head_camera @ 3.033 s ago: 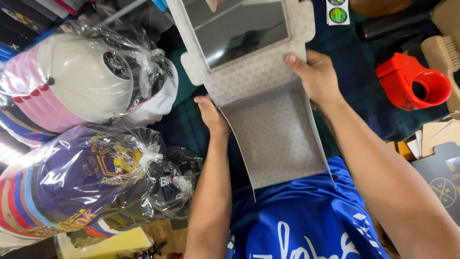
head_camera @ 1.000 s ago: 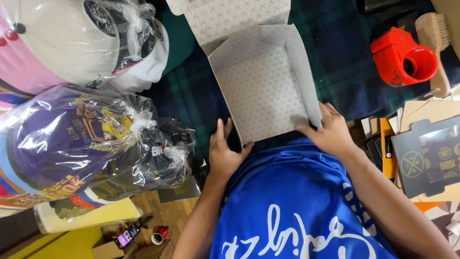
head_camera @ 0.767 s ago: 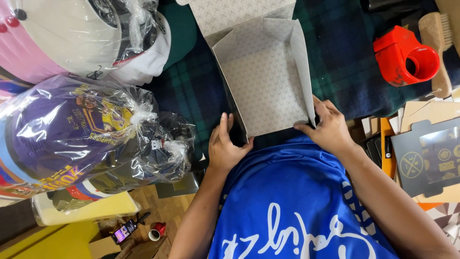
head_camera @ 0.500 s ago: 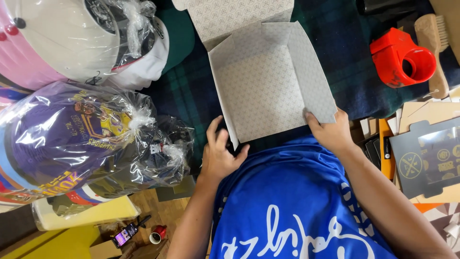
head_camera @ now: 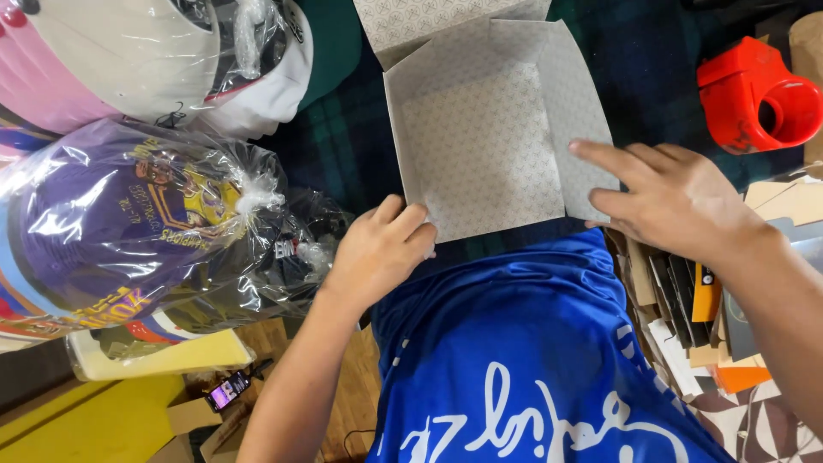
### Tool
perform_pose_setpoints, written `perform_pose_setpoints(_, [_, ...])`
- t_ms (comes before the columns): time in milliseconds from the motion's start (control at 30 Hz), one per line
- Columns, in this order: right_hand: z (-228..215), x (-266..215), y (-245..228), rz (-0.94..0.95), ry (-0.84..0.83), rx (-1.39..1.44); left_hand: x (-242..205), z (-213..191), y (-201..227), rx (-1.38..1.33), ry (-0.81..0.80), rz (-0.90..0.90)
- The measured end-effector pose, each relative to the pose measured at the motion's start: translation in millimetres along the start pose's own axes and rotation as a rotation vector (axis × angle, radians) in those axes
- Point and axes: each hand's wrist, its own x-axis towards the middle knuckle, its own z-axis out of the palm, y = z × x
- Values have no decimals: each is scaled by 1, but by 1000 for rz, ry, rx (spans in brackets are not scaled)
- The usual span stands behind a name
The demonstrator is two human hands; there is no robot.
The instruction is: The person assembles a black cardboard box with a clear window. They use a wooden brush to smooth the surface, fold the flaps, and insert a patterned paper liner. The person then folds the box into its final shape and secures the flaps.
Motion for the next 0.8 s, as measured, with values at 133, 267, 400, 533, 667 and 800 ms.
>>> perform_pose_setpoints(133, [26, -12, 12, -101, 17, 37, -6, 3, -10, 5, 15, 50])
perform_pose_setpoints(267, [33, -24, 18, -23, 26, 83, -10, 2, -13, -9, 46, 25])
perform_pose_setpoints(400, [34, -15, 8, 9, 76, 141, -13, 7, -12, -43, 27, -22])
perform_pose_setpoints(533, [36, -3, -16, 180, 100, 110, -1, 12, 0, -7, 64, -23])
perform_pose_setpoints(667, [36, 4, -42, 310, 97, 25, 8, 19, 12, -50, 90, -99])
perform_pose_setpoints(800, [34, 2, -60, 377, 182, 253, -14, 41, 19, -161, 168, -99])
